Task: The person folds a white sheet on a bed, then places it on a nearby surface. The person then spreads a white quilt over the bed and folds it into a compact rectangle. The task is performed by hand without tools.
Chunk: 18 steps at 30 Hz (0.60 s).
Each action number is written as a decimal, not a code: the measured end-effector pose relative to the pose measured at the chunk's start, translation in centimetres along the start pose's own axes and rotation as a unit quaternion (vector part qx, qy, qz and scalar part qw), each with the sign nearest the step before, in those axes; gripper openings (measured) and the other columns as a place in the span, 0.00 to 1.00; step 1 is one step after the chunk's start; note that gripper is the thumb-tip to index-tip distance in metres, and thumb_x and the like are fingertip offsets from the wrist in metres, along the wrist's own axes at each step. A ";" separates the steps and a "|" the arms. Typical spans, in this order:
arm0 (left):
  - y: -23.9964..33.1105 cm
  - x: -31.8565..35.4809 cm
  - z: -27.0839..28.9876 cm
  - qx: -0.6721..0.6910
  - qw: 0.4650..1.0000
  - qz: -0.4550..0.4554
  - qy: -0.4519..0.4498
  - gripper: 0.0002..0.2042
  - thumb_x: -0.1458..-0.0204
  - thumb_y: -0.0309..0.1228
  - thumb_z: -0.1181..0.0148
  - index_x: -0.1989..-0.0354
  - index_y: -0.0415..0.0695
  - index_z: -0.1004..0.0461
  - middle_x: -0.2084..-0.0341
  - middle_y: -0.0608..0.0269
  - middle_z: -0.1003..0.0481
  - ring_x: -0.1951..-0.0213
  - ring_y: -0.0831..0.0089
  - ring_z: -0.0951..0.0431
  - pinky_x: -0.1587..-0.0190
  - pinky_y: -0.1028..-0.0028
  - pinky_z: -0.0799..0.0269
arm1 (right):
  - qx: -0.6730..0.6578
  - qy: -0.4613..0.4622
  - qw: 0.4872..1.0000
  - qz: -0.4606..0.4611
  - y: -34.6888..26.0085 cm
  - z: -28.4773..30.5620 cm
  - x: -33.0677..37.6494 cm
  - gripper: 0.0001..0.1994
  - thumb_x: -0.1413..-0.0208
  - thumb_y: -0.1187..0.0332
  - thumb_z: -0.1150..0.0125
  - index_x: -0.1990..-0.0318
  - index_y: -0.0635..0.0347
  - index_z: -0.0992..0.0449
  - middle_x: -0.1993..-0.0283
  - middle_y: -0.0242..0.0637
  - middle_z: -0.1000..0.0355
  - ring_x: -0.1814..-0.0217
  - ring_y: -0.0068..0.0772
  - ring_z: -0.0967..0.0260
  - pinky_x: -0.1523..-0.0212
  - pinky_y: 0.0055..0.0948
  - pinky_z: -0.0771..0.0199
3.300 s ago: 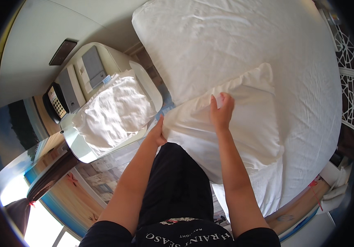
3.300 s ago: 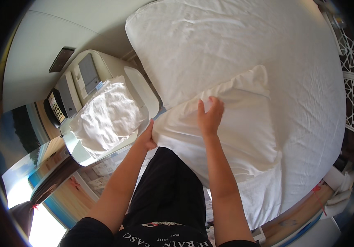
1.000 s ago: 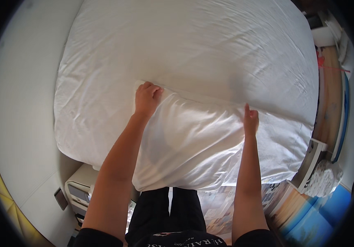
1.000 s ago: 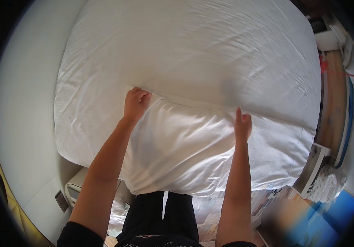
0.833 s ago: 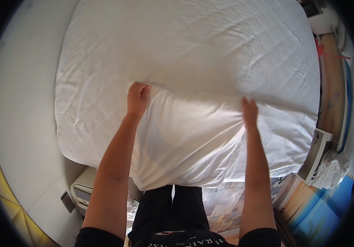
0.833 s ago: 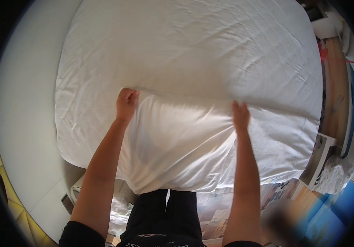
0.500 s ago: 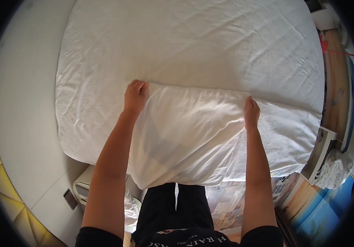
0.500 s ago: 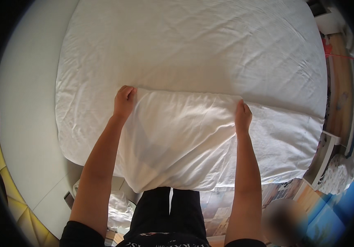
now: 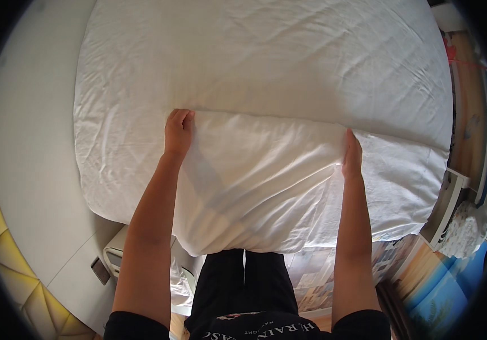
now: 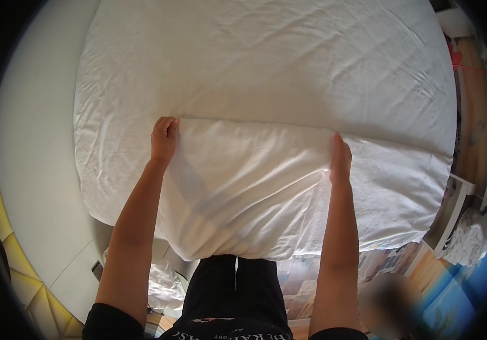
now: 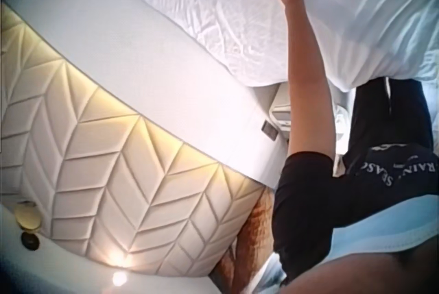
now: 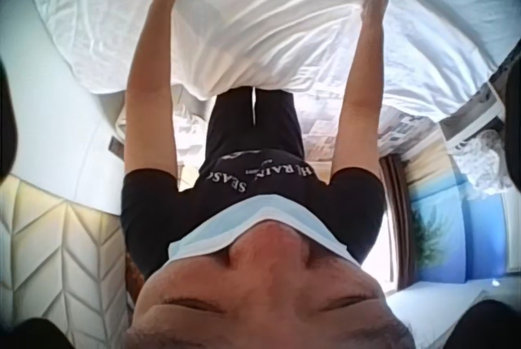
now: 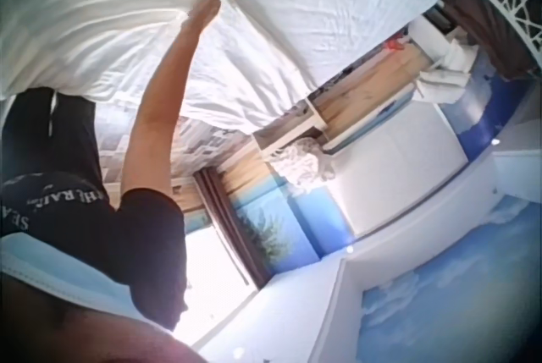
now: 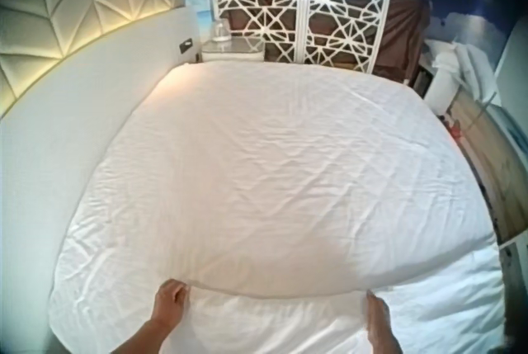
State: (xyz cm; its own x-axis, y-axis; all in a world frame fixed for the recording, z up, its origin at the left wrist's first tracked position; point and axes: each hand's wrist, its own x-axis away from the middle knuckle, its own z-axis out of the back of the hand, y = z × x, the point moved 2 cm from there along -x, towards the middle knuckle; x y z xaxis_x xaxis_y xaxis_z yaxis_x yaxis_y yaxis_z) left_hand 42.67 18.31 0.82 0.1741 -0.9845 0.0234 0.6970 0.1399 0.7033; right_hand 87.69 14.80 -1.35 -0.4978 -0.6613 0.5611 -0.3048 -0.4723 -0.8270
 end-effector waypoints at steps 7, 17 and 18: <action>-0.7 -0.5 0.0 -0.061 0.996 -0.048 0.045 0.09 0.42 0.32 0.49 0.68 0.38 0.28 0.70 0.55 0.28 0.64 0.57 0.30 0.60 0.64 0.34 | 0.366 -0.042 0.914 0.170 -3.1 -0.8 -1.7 0.17 0.40 0.58 0.46 0.77 0.60 0.33 0.81 0.29 0.43 0.76 0.19 0.51 0.75 0.27 0.44; -3.3 7.7 2.3 -0.096 0.989 0.053 0.097 0.21 0.41 0.33 0.52 0.41 0.41 0.41 0.39 0.48 0.43 0.37 0.50 0.48 0.36 0.57 0.54 | 0.575 -0.043 0.692 0.436 0.5 -4.9 11.1 0.26 0.43 0.58 0.46 0.37 0.45 0.40 0.30 0.41 0.58 0.28 0.53 0.66 0.35 0.57 0.64; -4.2 10.5 2.5 -0.092 0.987 0.097 0.091 0.23 0.42 0.33 0.51 0.40 0.39 0.43 0.40 0.46 0.44 0.38 0.50 0.48 0.37 0.57 0.54 | 0.590 -0.106 0.673 0.433 1.7 -5.6 13.1 0.27 0.44 0.57 0.46 0.36 0.43 0.41 0.28 0.41 0.60 0.27 0.55 0.69 0.35 0.59 0.66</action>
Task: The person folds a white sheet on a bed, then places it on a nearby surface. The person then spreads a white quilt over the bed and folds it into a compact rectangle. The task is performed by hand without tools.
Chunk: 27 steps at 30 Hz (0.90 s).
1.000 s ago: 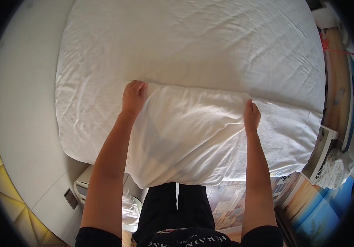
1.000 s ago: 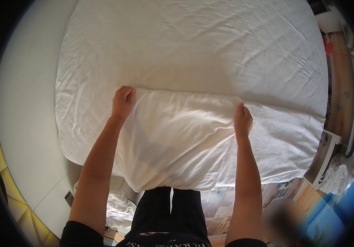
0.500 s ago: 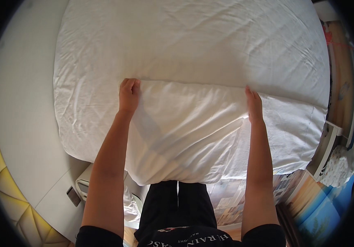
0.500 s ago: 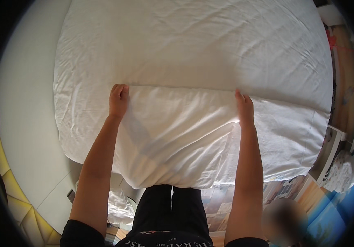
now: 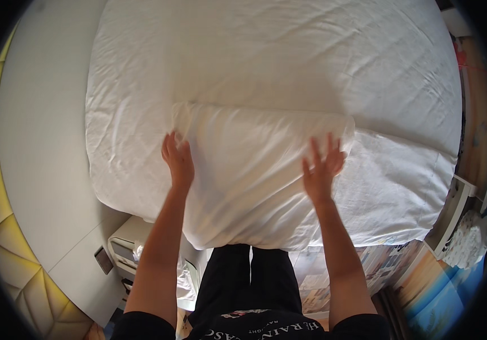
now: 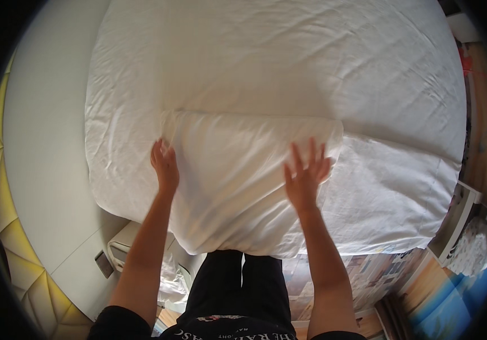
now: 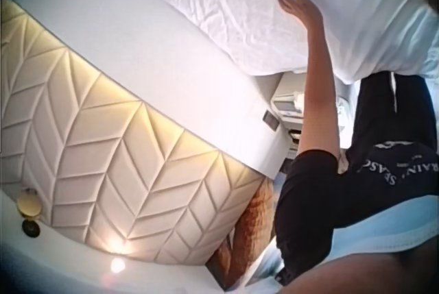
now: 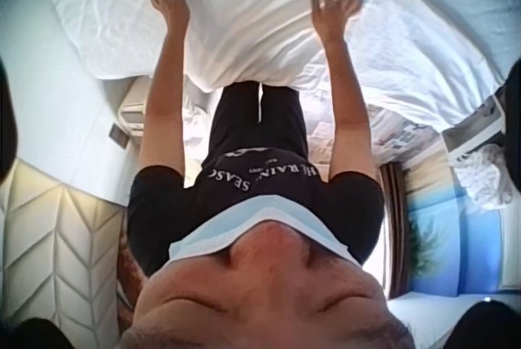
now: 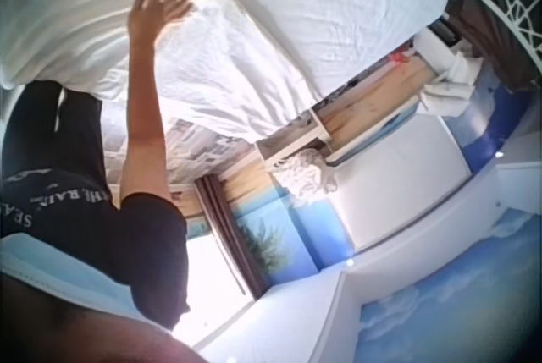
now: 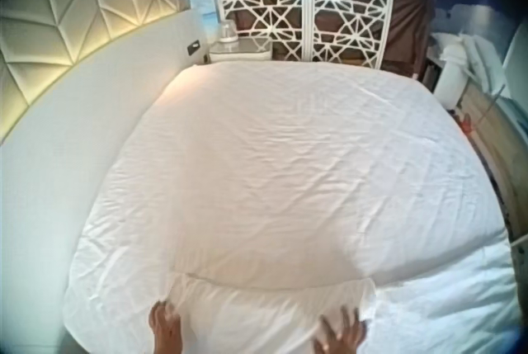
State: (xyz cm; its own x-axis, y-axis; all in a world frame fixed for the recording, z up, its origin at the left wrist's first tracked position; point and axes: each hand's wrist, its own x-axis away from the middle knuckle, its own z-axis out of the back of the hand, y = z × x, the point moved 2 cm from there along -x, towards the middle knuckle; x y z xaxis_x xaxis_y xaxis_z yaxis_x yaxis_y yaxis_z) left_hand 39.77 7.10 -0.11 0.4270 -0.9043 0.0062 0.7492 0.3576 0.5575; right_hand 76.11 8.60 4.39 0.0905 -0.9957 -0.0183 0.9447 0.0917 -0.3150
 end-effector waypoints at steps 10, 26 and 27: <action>-8.8 19.4 6.1 0.002 0.977 0.198 -0.076 0.27 0.50 0.39 0.38 0.48 0.34 0.37 0.52 0.44 0.33 0.49 0.52 0.34 0.46 0.61 0.39 | 0.155 0.014 0.980 -0.127 7.2 -4.1 9.9 0.30 0.42 0.48 0.54 0.33 0.43 0.47 0.28 0.38 0.58 0.26 0.48 0.65 0.33 0.56 0.66; -12.9 24.6 7.6 0.149 0.938 0.264 -0.170 0.22 0.48 0.46 0.40 0.59 0.36 0.28 0.70 0.60 0.24 0.67 0.72 0.26 0.62 0.71 0.31 | -0.233 0.036 0.873 -0.427 0.0 -4.7 30.3 0.22 0.42 0.56 0.46 0.50 0.67 0.36 0.52 0.59 0.33 0.50 0.61 0.36 0.52 0.46 0.35; -14.1 24.8 7.6 0.142 0.949 0.239 -0.151 0.19 0.44 0.45 0.45 0.66 0.36 0.30 0.76 0.57 0.27 0.72 0.70 0.29 0.67 0.69 0.33 | -0.253 0.015 0.879 -0.405 0.7 -4.3 30.5 0.18 0.41 0.58 0.47 0.53 0.65 0.35 0.55 0.58 0.31 0.52 0.62 0.35 0.55 0.46 0.34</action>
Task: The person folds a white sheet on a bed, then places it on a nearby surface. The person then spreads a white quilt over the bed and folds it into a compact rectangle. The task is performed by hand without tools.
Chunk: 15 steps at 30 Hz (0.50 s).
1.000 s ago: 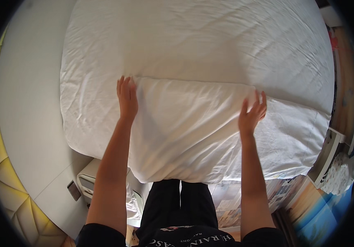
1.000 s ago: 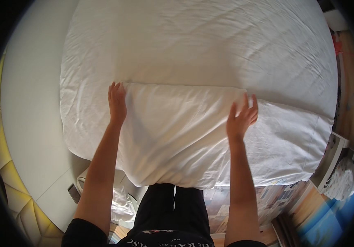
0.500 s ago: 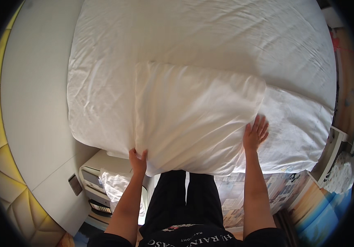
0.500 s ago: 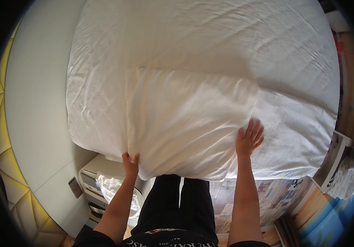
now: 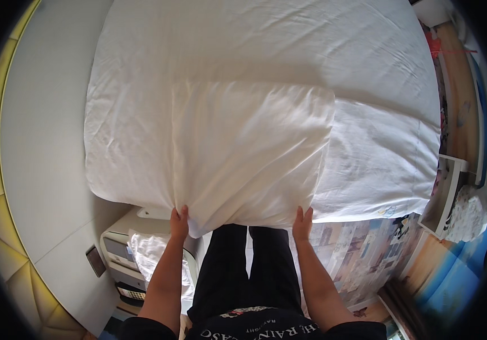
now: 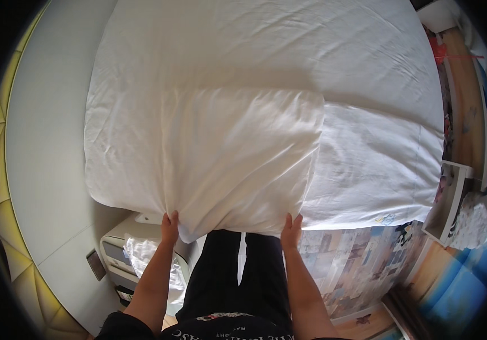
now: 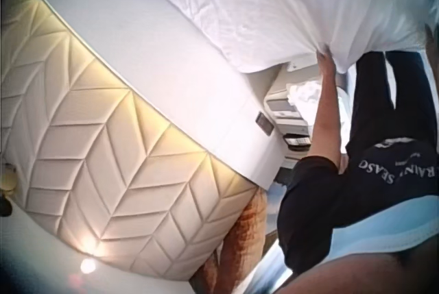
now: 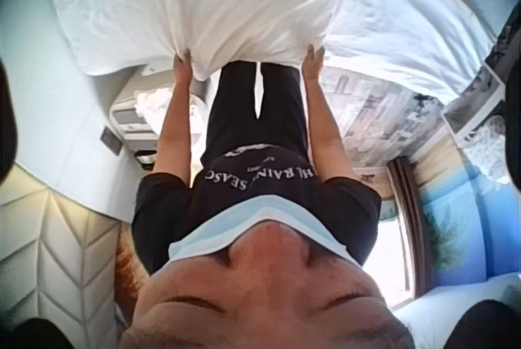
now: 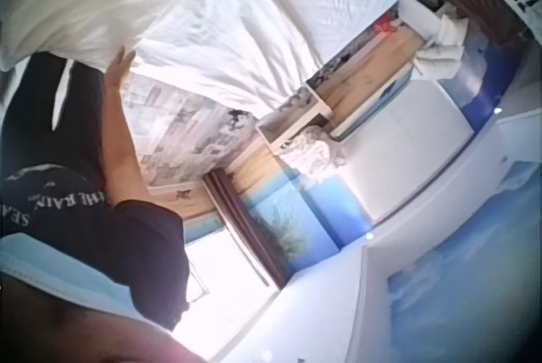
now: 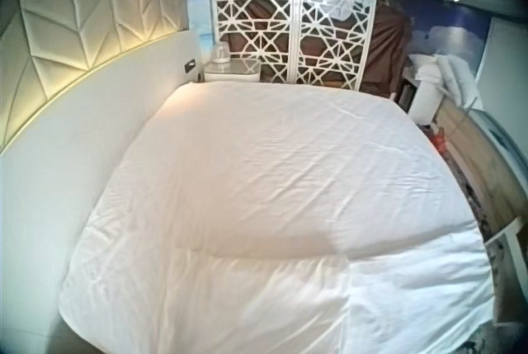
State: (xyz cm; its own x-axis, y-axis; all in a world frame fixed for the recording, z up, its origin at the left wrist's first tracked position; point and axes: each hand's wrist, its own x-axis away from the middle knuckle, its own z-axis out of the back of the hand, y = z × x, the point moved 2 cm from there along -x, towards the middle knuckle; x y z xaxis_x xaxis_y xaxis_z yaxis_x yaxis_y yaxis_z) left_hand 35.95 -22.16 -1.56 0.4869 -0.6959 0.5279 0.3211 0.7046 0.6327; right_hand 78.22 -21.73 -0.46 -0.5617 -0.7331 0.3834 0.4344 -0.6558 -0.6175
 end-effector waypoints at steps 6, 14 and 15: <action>0.3 0.0 -0.9 -0.155 0.977 -0.067 0.126 0.20 0.40 0.44 0.53 0.73 0.37 0.37 0.78 0.47 0.32 0.74 0.55 0.32 0.68 0.60 0.36 | 0.127 0.035 0.991 -0.009 5.4 4.7 -0.4 0.11 0.39 0.63 0.52 0.61 0.60 0.28 0.65 0.46 0.27 0.61 0.47 0.30 0.60 0.40 0.32; -1.6 1.9 -1.3 -0.026 0.996 0.071 -0.041 0.27 0.52 0.50 0.38 0.54 0.38 0.28 0.62 0.55 0.24 0.60 0.65 0.24 0.56 0.67 0.30 | 0.022 0.060 0.983 0.173 6.0 4.2 0.3 0.13 0.43 0.65 0.44 0.54 0.63 0.32 0.57 0.45 0.33 0.54 0.43 0.36 0.54 0.39 0.33; -2.2 2.4 -0.8 -0.008 0.993 0.100 -0.064 0.26 0.53 0.50 0.37 0.55 0.39 0.27 0.63 0.55 0.24 0.61 0.66 0.24 0.58 0.68 0.29 | 0.003 0.055 0.990 0.133 5.0 3.6 0.2 0.17 0.44 0.62 0.42 0.53 0.63 0.33 0.58 0.43 0.33 0.54 0.42 0.36 0.53 0.39 0.35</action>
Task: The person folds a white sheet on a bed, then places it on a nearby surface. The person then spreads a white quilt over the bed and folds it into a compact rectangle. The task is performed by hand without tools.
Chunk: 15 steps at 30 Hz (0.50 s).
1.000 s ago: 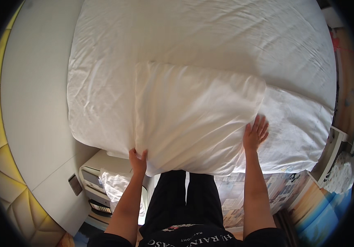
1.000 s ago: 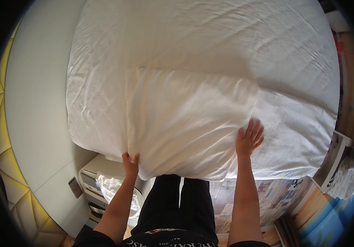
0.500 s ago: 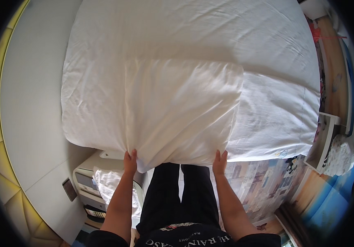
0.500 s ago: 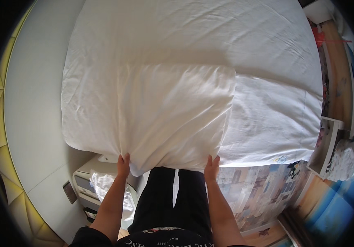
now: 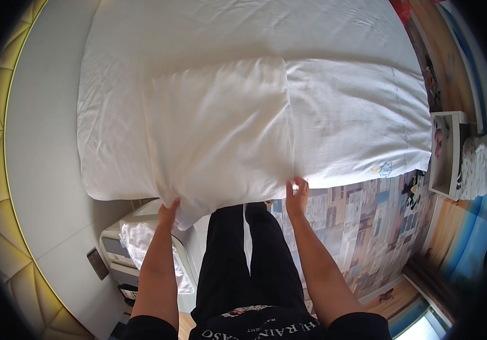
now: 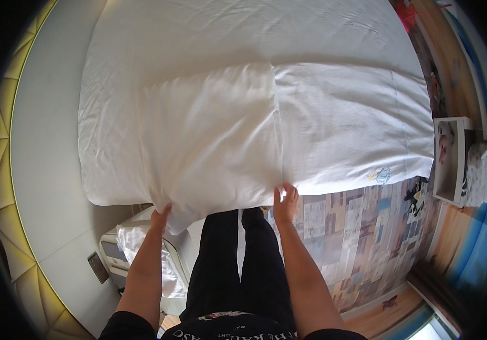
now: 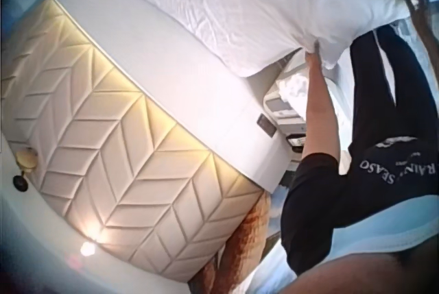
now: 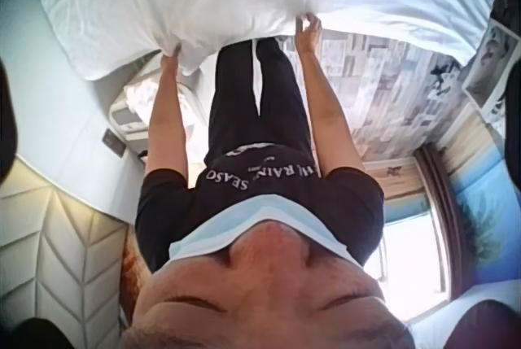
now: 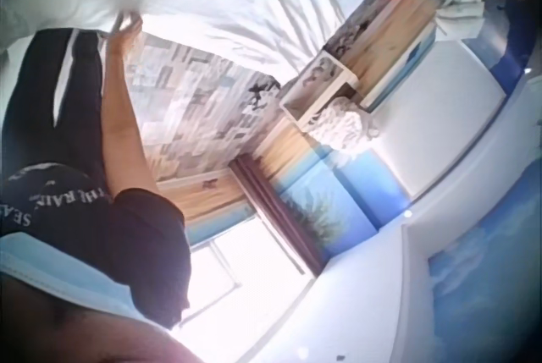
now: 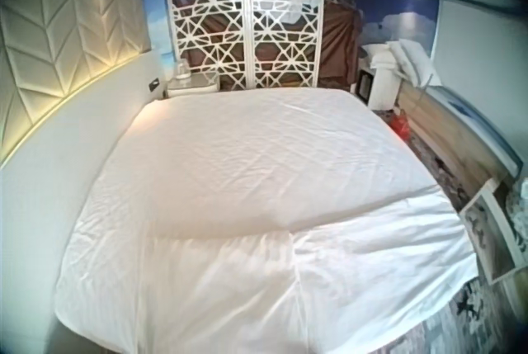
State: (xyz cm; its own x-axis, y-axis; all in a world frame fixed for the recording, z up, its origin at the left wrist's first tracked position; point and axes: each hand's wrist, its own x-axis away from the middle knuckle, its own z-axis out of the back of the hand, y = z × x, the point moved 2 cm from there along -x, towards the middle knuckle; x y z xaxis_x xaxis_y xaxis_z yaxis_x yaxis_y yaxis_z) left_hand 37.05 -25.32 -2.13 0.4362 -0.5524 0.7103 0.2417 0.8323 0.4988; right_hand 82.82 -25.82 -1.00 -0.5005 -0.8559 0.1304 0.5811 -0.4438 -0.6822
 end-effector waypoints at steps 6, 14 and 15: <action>-1.3 1.2 0.6 0.056 0.998 0.034 -0.006 0.24 0.52 0.48 0.36 0.53 0.42 0.28 0.68 0.59 0.23 0.68 0.71 0.23 0.66 0.70 0.27 | 0.062 0.050 0.989 -0.121 -1.8 -2.4 -4.1 0.27 0.50 0.46 0.41 0.55 0.61 0.32 0.57 0.41 0.32 0.52 0.44 0.36 0.52 0.40 0.37; -1.3 1.6 1.4 0.000 0.987 -0.157 0.017 0.19 0.45 0.42 0.44 0.55 0.38 0.32 0.66 0.61 0.26 0.65 0.72 0.27 0.61 0.71 0.30 | 0.062 0.068 0.992 -0.089 -0.2 -1.6 -5.6 0.16 0.38 0.57 0.55 0.66 0.61 0.28 0.63 0.47 0.28 0.60 0.53 0.32 0.60 0.45 0.34; -0.3 2.2 1.3 -0.008 0.987 -0.158 0.006 0.19 0.45 0.41 0.44 0.54 0.38 0.33 0.66 0.60 0.25 0.65 0.73 0.26 0.61 0.71 0.30 | 0.065 0.066 0.984 -0.155 0.4 -1.1 -5.7 0.16 0.38 0.57 0.56 0.64 0.60 0.28 0.61 0.45 0.28 0.59 0.51 0.32 0.59 0.43 0.33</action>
State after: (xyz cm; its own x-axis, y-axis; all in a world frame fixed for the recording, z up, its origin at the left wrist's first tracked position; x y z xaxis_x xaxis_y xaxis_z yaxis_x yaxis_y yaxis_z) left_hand 36.79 -26.85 -0.09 0.3458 -0.7847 0.5144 0.3817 0.6185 0.6869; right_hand 85.21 -20.89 -2.82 -0.7407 -0.6358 0.2170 0.4603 -0.7156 -0.5253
